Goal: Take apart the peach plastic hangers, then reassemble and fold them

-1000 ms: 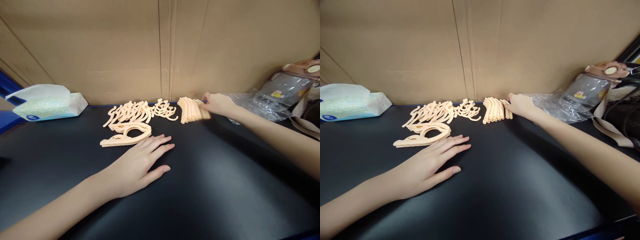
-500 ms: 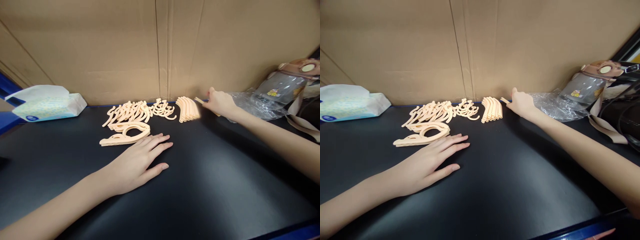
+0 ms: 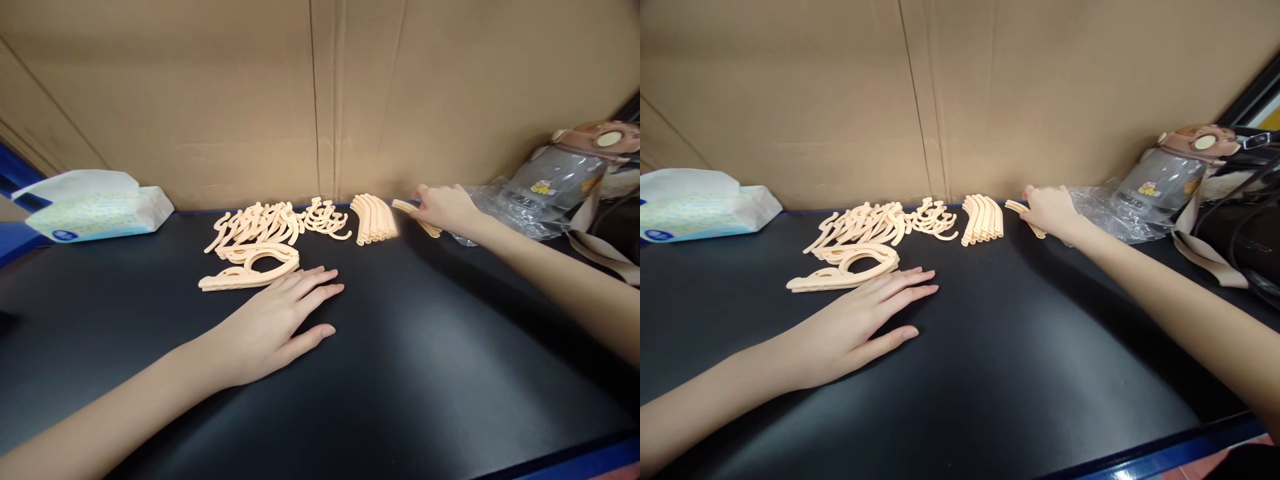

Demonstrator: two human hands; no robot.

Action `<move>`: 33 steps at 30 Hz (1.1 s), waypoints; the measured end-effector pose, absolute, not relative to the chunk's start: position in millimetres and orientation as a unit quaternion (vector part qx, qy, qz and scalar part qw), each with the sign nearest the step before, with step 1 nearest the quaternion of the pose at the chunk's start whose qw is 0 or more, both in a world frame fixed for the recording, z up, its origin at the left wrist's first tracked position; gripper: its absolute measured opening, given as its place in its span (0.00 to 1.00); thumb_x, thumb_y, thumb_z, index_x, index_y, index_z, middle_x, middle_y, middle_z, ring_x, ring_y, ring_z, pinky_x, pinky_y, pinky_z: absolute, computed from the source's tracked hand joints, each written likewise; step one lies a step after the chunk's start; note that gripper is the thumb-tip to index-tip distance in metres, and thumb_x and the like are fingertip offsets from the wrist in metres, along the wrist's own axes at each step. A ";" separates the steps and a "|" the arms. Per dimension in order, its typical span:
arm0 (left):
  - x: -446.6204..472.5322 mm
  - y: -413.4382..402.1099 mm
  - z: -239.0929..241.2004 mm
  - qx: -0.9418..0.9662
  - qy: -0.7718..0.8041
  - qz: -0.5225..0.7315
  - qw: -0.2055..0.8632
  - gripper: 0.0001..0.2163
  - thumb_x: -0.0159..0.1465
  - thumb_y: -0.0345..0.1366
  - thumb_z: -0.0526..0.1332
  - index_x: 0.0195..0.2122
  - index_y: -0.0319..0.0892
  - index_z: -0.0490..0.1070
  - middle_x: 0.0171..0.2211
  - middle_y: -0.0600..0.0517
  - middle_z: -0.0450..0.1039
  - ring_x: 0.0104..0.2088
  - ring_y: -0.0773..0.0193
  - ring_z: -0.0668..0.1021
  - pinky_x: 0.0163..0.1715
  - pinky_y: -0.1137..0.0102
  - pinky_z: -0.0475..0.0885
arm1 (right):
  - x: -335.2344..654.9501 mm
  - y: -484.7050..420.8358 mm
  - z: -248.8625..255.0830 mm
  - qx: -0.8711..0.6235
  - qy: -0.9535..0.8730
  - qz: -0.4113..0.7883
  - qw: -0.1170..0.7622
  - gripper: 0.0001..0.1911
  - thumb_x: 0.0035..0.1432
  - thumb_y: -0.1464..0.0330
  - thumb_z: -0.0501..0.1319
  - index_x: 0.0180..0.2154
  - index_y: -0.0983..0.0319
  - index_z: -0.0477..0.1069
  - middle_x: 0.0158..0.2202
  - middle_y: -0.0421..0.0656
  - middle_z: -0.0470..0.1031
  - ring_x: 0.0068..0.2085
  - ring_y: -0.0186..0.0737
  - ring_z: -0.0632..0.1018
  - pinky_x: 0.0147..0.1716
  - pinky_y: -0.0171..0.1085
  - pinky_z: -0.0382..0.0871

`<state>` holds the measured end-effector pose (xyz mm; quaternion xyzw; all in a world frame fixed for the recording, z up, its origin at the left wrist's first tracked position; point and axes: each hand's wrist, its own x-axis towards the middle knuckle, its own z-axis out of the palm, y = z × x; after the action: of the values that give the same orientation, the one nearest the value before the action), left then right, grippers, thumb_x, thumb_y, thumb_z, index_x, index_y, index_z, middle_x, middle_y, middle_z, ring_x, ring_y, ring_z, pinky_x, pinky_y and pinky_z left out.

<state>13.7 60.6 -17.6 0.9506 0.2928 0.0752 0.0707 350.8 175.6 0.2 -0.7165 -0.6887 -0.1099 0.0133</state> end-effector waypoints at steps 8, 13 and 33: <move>15.5 61.5 -17.8 0.950 0.293 0.079 0.073 0.22 0.70 0.45 0.51 0.63 0.44 0.60 0.65 0.45 0.58 0.65 0.52 0.62 0.62 0.54 0.61 | 343.5 162.9 12.6 -0.730 -0.669 -0.136 0.040 0.23 0.53 0.62 0.60 0.49 0.66 0.64 0.34 0.50 0.78 0.39 0.54 0.77 0.43 0.47 0.61; 13.8 61.0 -20.3 0.950 0.296 0.076 0.069 0.22 0.71 0.44 0.50 0.63 0.44 0.60 0.66 0.46 0.57 0.65 0.52 0.61 0.62 0.54 0.60 | 328.8 121.8 28.4 -0.647 -0.737 -0.101 0.167 0.20 0.48 0.65 0.63 0.45 0.61 0.64 0.33 0.42 0.77 0.30 0.45 0.75 0.34 0.42 0.63; 14.8 62.9 -22.2 0.951 0.287 0.099 0.059 0.19 0.71 0.33 0.47 0.62 0.42 0.61 0.64 0.46 0.60 0.63 0.56 0.65 0.61 0.58 0.63 | 261.6 17.8 -15.1 -0.310 -0.931 0.054 0.186 0.16 0.55 0.74 0.57 0.46 0.67 0.74 0.36 0.47 0.75 0.38 0.43 0.72 0.40 0.43 0.65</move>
<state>14.8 62.9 -22.2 0.9511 0.2867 0.0987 0.0595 261.6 17.8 -15.1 -0.3104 -0.9305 0.0544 0.1865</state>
